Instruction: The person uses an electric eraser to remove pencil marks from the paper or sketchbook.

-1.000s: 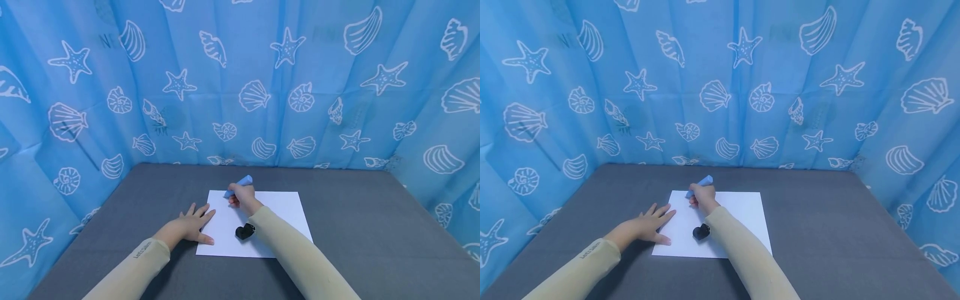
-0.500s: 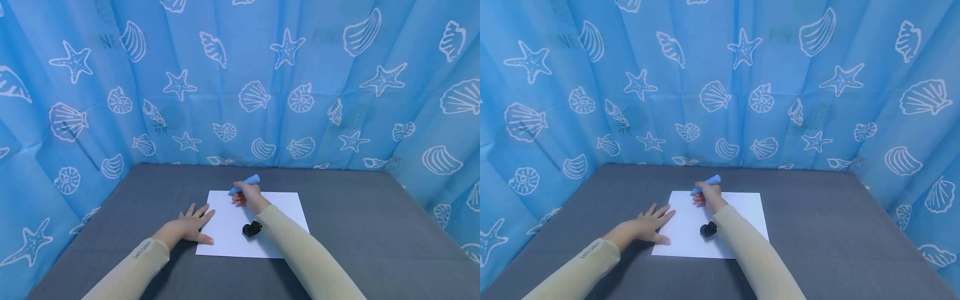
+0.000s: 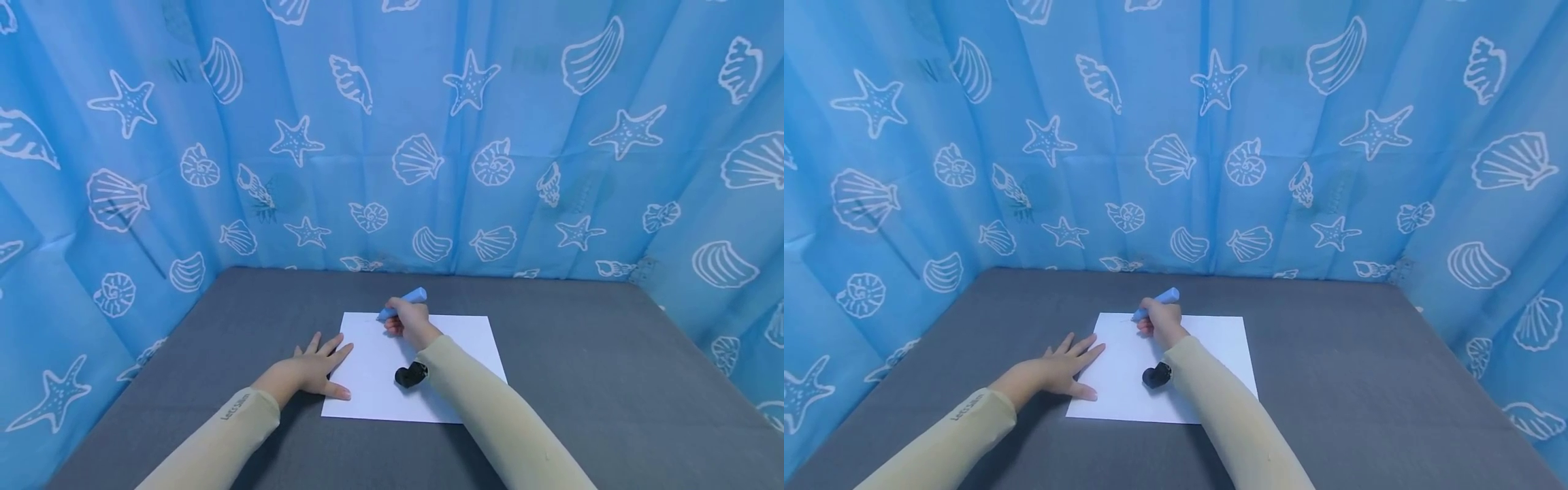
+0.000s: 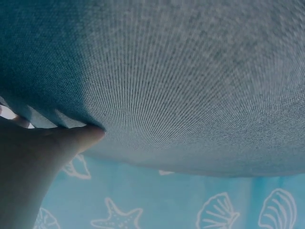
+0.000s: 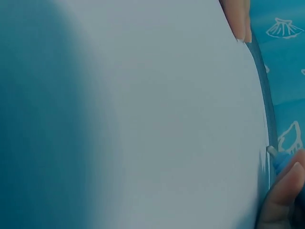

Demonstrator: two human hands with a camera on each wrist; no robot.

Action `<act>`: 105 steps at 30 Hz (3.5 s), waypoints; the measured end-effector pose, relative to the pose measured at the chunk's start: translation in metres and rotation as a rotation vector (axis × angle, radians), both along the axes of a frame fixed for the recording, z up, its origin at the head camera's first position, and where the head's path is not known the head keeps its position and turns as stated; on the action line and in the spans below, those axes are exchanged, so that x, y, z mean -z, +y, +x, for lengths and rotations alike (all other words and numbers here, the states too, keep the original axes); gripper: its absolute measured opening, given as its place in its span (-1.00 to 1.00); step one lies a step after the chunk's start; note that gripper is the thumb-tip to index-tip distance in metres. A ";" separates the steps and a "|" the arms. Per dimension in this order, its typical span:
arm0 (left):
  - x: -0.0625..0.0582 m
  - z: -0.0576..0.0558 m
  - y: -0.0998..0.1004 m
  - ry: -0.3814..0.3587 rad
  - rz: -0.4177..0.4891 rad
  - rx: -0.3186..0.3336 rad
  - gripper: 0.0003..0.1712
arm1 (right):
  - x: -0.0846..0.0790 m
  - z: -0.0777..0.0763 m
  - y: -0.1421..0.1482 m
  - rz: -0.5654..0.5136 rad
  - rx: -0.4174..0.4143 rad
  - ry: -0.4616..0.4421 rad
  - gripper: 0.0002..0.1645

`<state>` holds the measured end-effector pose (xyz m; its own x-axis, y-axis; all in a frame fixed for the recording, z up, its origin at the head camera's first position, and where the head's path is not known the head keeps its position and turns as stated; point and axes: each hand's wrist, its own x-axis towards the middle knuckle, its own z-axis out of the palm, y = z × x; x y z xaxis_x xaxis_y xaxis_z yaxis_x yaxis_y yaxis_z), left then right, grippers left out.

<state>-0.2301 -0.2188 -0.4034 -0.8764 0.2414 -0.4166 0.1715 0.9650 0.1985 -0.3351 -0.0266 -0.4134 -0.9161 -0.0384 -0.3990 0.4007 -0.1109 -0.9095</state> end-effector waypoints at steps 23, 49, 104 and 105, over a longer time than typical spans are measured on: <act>-0.003 0.000 0.002 -0.016 -0.009 -0.014 0.16 | 0.000 0.003 -0.007 -0.005 -0.030 0.022 -0.76; -0.004 0.001 0.002 -0.003 0.003 -0.005 0.15 | 0.000 0.005 -0.015 0.033 -0.040 0.037 -0.78; -0.002 0.000 0.004 -0.034 -0.016 -0.015 0.17 | -0.005 0.006 -0.004 0.049 -0.027 0.004 -0.78; -0.003 0.000 0.005 -0.034 -0.013 -0.014 0.17 | -0.005 0.006 -0.004 0.042 -0.028 0.004 -0.78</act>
<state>-0.2300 -0.2143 -0.4003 -0.8651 0.2230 -0.4492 0.1509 0.9699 0.1910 -0.3290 -0.0307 -0.4083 -0.9164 -0.0470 -0.3976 0.3999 -0.0614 -0.9145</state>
